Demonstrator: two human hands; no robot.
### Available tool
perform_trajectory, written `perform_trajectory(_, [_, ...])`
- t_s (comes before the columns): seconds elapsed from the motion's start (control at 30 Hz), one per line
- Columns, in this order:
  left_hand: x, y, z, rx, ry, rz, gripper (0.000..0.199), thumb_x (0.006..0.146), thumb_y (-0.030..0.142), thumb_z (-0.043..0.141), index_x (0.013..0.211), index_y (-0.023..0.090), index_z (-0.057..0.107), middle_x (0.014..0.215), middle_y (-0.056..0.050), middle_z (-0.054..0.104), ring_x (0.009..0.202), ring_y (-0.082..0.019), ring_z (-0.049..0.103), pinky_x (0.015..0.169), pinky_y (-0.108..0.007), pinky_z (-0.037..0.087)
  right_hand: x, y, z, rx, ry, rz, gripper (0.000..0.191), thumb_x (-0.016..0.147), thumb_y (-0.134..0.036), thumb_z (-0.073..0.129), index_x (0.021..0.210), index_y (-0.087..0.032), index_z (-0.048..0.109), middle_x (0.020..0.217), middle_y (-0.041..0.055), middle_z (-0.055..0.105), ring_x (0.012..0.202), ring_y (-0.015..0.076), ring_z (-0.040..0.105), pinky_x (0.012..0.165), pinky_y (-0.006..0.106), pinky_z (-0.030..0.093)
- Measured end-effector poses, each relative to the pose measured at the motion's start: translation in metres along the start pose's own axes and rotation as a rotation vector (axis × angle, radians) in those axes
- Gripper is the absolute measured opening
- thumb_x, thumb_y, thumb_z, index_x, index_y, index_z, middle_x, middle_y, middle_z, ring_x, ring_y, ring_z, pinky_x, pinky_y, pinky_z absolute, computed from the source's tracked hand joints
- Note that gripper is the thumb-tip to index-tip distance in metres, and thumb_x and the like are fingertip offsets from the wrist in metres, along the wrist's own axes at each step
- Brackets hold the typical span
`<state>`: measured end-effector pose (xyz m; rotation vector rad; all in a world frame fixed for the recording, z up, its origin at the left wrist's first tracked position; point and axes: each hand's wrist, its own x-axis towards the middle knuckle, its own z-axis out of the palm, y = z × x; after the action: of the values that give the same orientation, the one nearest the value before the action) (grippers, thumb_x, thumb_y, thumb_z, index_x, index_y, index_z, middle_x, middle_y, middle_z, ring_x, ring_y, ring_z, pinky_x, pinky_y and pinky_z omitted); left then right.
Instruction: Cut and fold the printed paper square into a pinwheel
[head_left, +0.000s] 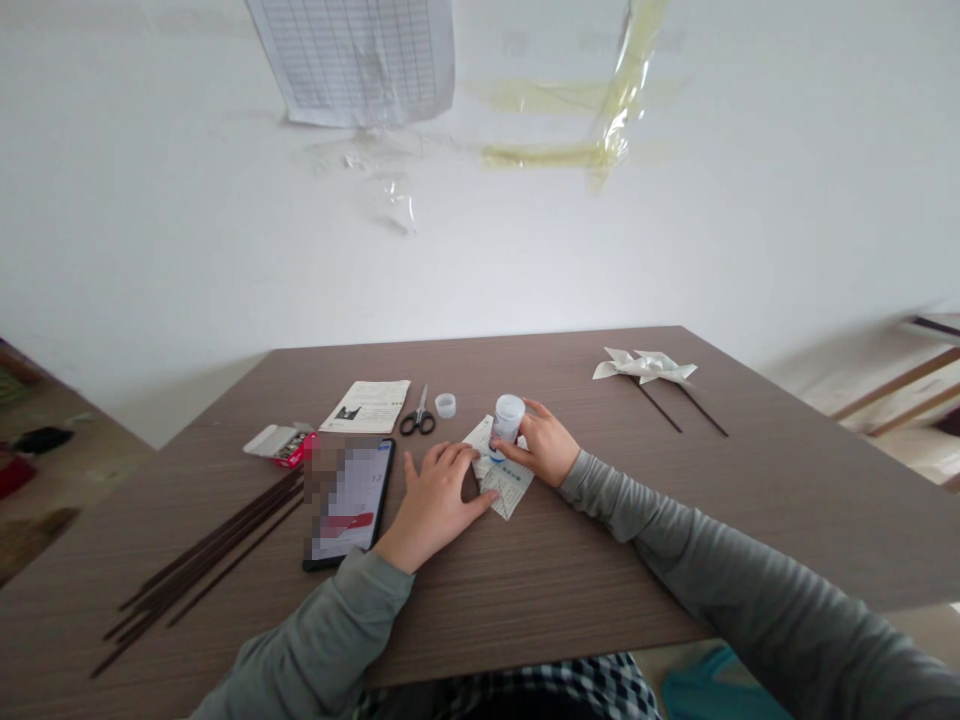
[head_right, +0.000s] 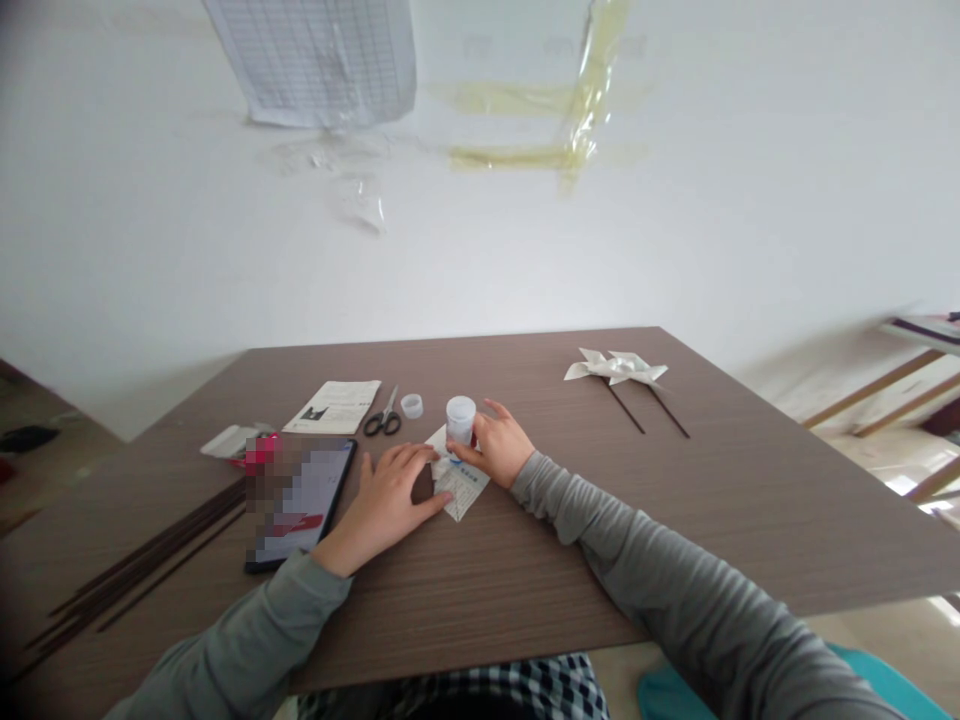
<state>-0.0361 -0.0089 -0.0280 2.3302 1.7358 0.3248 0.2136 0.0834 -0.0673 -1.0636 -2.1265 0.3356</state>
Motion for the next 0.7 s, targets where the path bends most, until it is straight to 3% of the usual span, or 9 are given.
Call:
perform_trajectory(0.1, [0.0, -0.001, 0.001, -0.003, -0.001, 0.004, 0.049, 0.111, 0.038, 0.092, 0.159, 0.033, 0.083, 0.18, -0.017, 0.082, 0.18, -0.053, 0.063, 0.151, -0.103, 0.033, -0.003, 0.003, 0.001, 0.047, 0.037, 0.082, 0.034, 0.111, -0.058, 0.097, 0.098, -0.03, 0.085, 0.095, 0.0077, 0.092, 0.099, 0.0347, 0.092, 0.113, 0.055, 0.078])
perform_trajectory(0.17, [0.0, -0.001, 0.001, -0.006, 0.005, 0.009, 0.048, 0.111, 0.037, 0.091, 0.159, 0.033, 0.083, 0.179, -0.017, 0.082, 0.179, -0.053, 0.064, 0.15, -0.103, 0.033, -0.005, 0.005, 0.001, 0.113, 0.078, 0.159, 0.037, 0.115, -0.063, 0.092, 0.105, -0.028, 0.088, 0.099, 0.0103, 0.094, 0.094, 0.0343, 0.093, 0.096, 0.05, 0.08])
perform_trajectory(0.23, [0.0, -0.002, 0.002, -0.008, 0.015, 0.008, 0.047, 0.111, 0.037, 0.091, 0.157, 0.033, 0.084, 0.178, -0.017, 0.083, 0.178, -0.053, 0.064, 0.15, -0.103, 0.033, -0.005, 0.008, 0.001, 0.212, 0.132, 0.212, 0.043, 0.116, -0.069, 0.088, 0.11, -0.026, 0.091, 0.102, 0.0121, 0.097, 0.093, 0.0355, 0.094, 0.088, 0.049, 0.08])
perform_trajectory(0.3, [0.0, -0.002, 0.002, -0.009, 0.018, 0.005, 0.047, 0.11, 0.038, 0.092, 0.157, 0.034, 0.085, 0.178, -0.017, 0.082, 0.178, -0.053, 0.064, 0.151, -0.103, 0.032, -0.004, 0.01, 0.0, 0.316, 0.186, 0.219, 0.049, 0.115, -0.074, 0.088, 0.114, -0.026, 0.093, 0.107, 0.0142, 0.099, 0.1, 0.0387, 0.096, 0.093, 0.051, 0.082])
perform_trajectory(0.47, [0.0, 0.0, -0.001, -0.006, 0.005, 0.003, 0.047, 0.111, 0.039, 0.093, 0.157, 0.035, 0.086, 0.179, -0.015, 0.082, 0.178, -0.053, 0.063, 0.151, -0.103, 0.032, -0.002, 0.013, -0.001, 0.444, 0.24, 0.142, 0.049, 0.106, -0.069, 0.096, 0.128, -0.025, 0.097, 0.136, 0.0175, 0.099, 0.133, 0.0435, 0.096, 0.124, 0.062, 0.077])
perform_trajectory(0.6, [0.0, 0.001, -0.003, 0.002, -0.02, -0.001, 0.047, 0.112, 0.038, 0.091, 0.159, 0.036, 0.085, 0.183, -0.015, 0.08, 0.18, -0.052, 0.062, 0.152, -0.103, 0.03, -0.002, 0.013, -0.002, 0.507, 0.202, 0.144, 0.058, 0.097, -0.058, 0.105, 0.145, -0.026, 0.095, 0.15, 0.0171, 0.098, 0.136, 0.042, 0.095, 0.128, 0.061, 0.075])
perform_trajectory(0.7, [0.001, -0.001, -0.001, 0.002, -0.028, 0.002, 0.047, 0.114, 0.039, 0.089, 0.16, 0.036, 0.085, 0.184, -0.015, 0.079, 0.181, -0.052, 0.06, 0.152, -0.104, 0.029, -0.002, 0.013, -0.005, 0.422, 0.198, 0.146, 0.053, 0.097, -0.049, 0.105, 0.146, -0.03, 0.097, 0.153, 0.014, 0.097, 0.139, 0.041, 0.094, 0.132, 0.062, 0.072])
